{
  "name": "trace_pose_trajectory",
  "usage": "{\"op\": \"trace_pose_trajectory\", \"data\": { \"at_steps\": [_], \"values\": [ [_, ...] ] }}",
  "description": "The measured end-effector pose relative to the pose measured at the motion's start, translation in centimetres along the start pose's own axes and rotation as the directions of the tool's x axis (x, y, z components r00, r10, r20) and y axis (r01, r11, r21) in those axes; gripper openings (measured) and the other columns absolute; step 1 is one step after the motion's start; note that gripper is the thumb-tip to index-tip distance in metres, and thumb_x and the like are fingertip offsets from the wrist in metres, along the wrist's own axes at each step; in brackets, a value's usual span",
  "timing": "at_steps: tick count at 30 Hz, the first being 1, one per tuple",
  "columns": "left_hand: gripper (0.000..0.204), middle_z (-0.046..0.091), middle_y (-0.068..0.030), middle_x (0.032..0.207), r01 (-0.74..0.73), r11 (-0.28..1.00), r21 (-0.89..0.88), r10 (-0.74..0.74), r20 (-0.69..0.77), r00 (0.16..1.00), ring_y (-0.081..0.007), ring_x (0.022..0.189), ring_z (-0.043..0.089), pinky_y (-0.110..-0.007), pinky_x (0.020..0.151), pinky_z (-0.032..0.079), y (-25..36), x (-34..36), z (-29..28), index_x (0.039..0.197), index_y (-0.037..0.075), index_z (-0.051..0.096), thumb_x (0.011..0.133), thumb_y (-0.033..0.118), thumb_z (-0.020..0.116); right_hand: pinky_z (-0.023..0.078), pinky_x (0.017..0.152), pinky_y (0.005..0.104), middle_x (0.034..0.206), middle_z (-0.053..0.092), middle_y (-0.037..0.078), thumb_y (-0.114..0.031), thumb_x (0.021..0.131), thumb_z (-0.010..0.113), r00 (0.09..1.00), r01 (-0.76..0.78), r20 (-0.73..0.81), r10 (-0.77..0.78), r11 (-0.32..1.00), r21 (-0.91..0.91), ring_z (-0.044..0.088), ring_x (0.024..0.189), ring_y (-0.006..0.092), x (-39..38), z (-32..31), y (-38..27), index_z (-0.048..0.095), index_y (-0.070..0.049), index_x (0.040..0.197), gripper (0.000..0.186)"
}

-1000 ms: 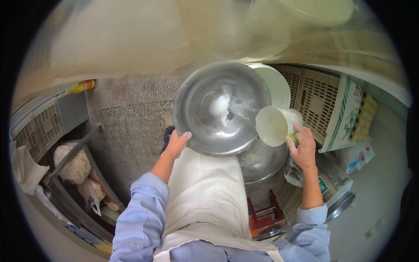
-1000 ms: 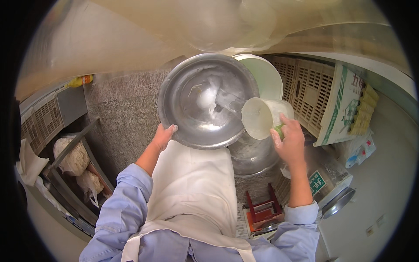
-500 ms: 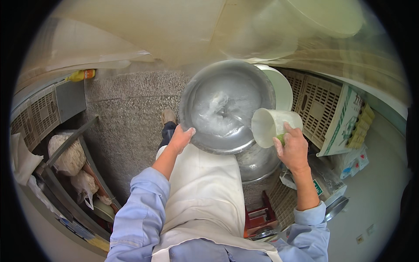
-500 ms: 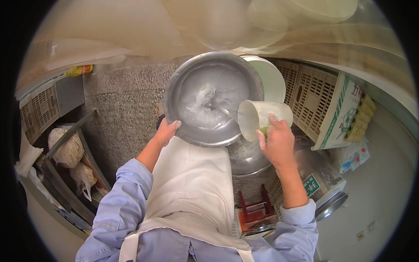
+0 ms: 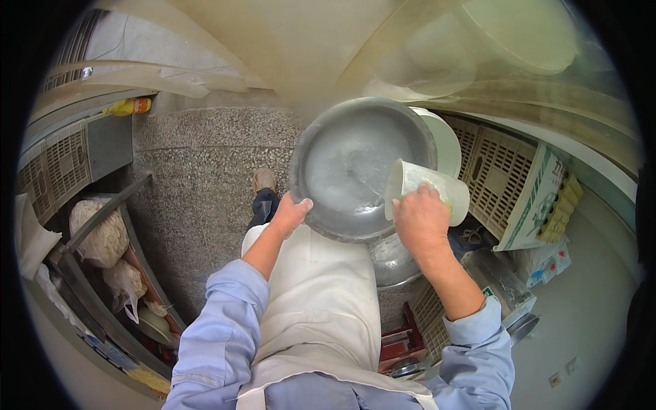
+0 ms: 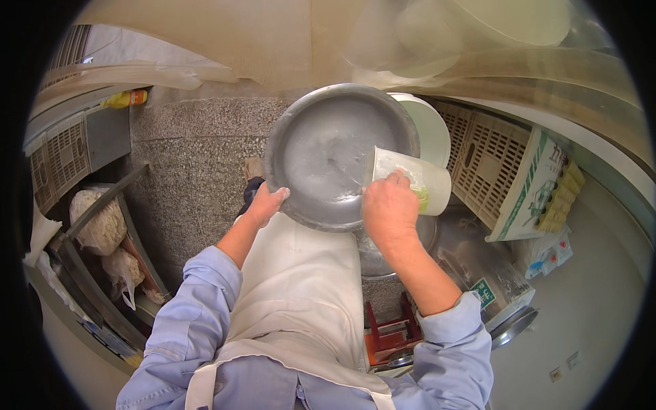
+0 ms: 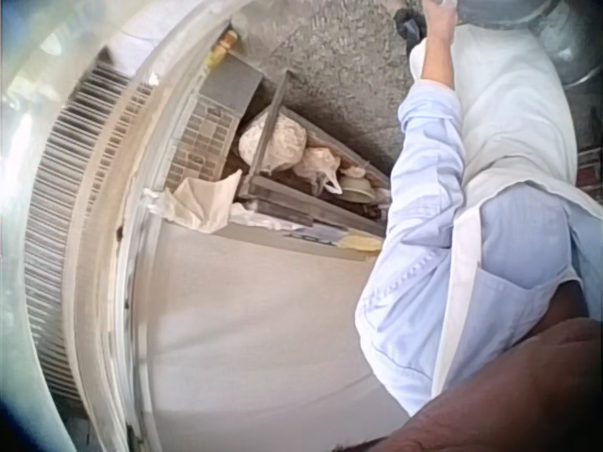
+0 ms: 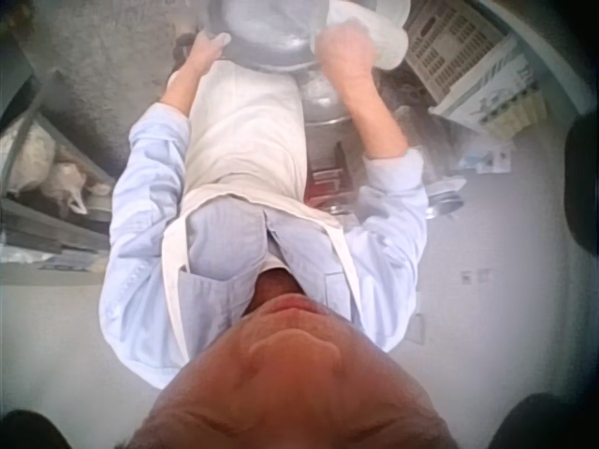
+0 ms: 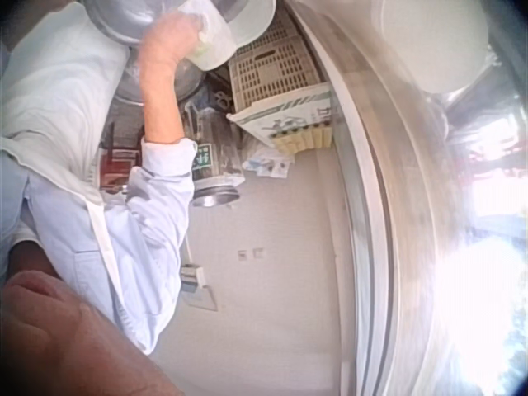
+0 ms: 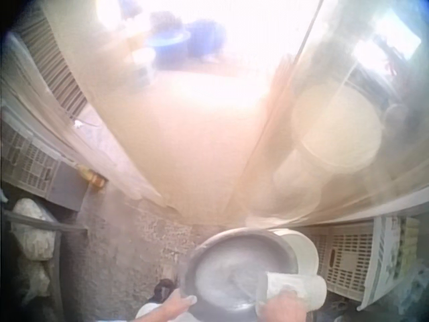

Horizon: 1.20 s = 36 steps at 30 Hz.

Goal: The person scoops flour from a large container into a bowl, then weighs a portion of dough on a digital scale. They transfer the dough to another bowl, add water from a pitcher, and mix the contents with a wooden spatula. The person then pours water into a large metal bowl and places it on a scale.

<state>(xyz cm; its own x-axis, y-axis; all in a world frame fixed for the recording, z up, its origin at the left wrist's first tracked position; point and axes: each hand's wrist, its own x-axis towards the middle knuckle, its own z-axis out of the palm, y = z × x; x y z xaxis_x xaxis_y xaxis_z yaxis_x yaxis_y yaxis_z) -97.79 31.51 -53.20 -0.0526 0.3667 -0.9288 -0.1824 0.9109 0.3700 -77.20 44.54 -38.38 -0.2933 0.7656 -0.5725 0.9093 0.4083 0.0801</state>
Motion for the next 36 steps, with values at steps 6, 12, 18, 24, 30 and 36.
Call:
{"op": "trace_pose_trajectory", "data": {
  "at_steps": [6, 12, 18, 24, 30, 36],
  "values": [
    [0.034, 0.061, -0.0092, 0.099, -0.065, 0.997, -0.036, 0.066, 0.024, 0.998, -0.017, 0.081, 0.058, -0.031, 0.066, 0.047, -1.1, 0.9, -0.1, 0.115, -0.001, 0.052, 0.084, 0.013, 0.057, 0.054, 0.067, 0.0335, 0.094, 0.063, 0.02, -0.031, 0.079, 0.064, 0.986, -0.055, 0.153, 0.07, 0.993, -0.101, 0.063, 0.084, 0.0307, 1.5, -1.1, -0.7, 0.068, -0.001, 0.078, 0.03],
    [0.035, 0.061, -0.0098, 0.101, -0.005, 1.0, -0.015, 0.005, 0.024, 1.0, -0.0182, 0.085, 0.057, -0.032, 0.072, 0.047, -0.5, 0.6, 0.2, 0.116, -0.002, 0.052, 0.083, 0.011, 0.057, 0.051, 0.062, 0.0405, 0.074, 0.062, 0.019, -0.036, 0.081, 0.065, 0.981, -0.188, -0.013, 0.193, 0.968, 0.166, 0.063, 0.072, 0.0346, 0.1, -2.9, 4.5, 0.065, 0.002, 0.076, 0.038],
    [0.04, 0.058, -0.0119, 0.114, -0.083, 0.996, -0.025, 0.083, -0.006, 0.997, -0.0217, 0.1, 0.055, -0.034, 0.087, 0.043, 0.0, 0.0, 0.4, 0.121, -0.004, 0.048, 0.083, 0.008, 0.056, 0.044, 0.056, 0.0358, 0.066, 0.063, 0.015, -0.035, 0.086, 0.061, 0.854, -0.098, -0.354, 0.382, 0.785, 0.611, 0.057, 0.055, 0.0223, -3.0, -1.1, 12.5, 0.063, 0.005, 0.086, 0.04],
    [0.043, 0.056, -0.0127, 0.117, -0.061, 0.998, -0.019, 0.061, -0.03, 0.998, -0.0227, 0.104, 0.054, -0.034, 0.093, 0.041, 0.1, -0.4, 0.6, 0.123, -0.005, 0.046, 0.083, 0.008, 0.057, 0.041, 0.058, 0.0266, 0.066, 0.057, 0.006, -0.036, 0.09, 0.055, 0.804, -0.358, 0.237, 0.546, 0.125, 0.925, 0.05, 0.059, 0.0123, -1.6, 7.0, 19.8, 0.059, 0.004, 0.079, 0.042],
    [0.047, 0.054, -0.0151, 0.12, -0.067, 0.998, 0.002, 0.067, -0.03, 0.997, -0.0233, 0.108, 0.052, -0.033, 0.095, 0.039, -0.9, 0.3, 0.0, 0.123, -0.007, 0.044, 0.083, 0.01, 0.059, 0.044, 0.065, 0.031, 0.078, 0.062, 0.011, -0.035, 0.089, 0.055, 0.847, -0.419, 0.354, 0.397, 0.089, 0.904, 0.056, 0.069, 0.0155, 4.3, 17.3, 20.5, 0.061, 0.008, 0.089, 0.043],
    [0.055, 0.048, -0.0134, 0.123, -0.077, 0.997, -0.007, 0.077, 0.002, 0.997, -0.026, 0.111, 0.049, -0.039, 0.095, 0.041, -1.0, 0.2, -0.1, 0.129, -0.002, 0.037, 0.081, 0.009, 0.06, 0.048, 0.08, 0.0401, 0.094, 0.063, 0.028, -0.042, 0.085, 0.057, 0.756, -0.617, 0.47, 0.456, 0.257, 0.743, 0.062, 0.091, 0.037, 11.6, 24.9, 18.0, 0.063, 0.009, 0.097, 0.052]
  ]
}}
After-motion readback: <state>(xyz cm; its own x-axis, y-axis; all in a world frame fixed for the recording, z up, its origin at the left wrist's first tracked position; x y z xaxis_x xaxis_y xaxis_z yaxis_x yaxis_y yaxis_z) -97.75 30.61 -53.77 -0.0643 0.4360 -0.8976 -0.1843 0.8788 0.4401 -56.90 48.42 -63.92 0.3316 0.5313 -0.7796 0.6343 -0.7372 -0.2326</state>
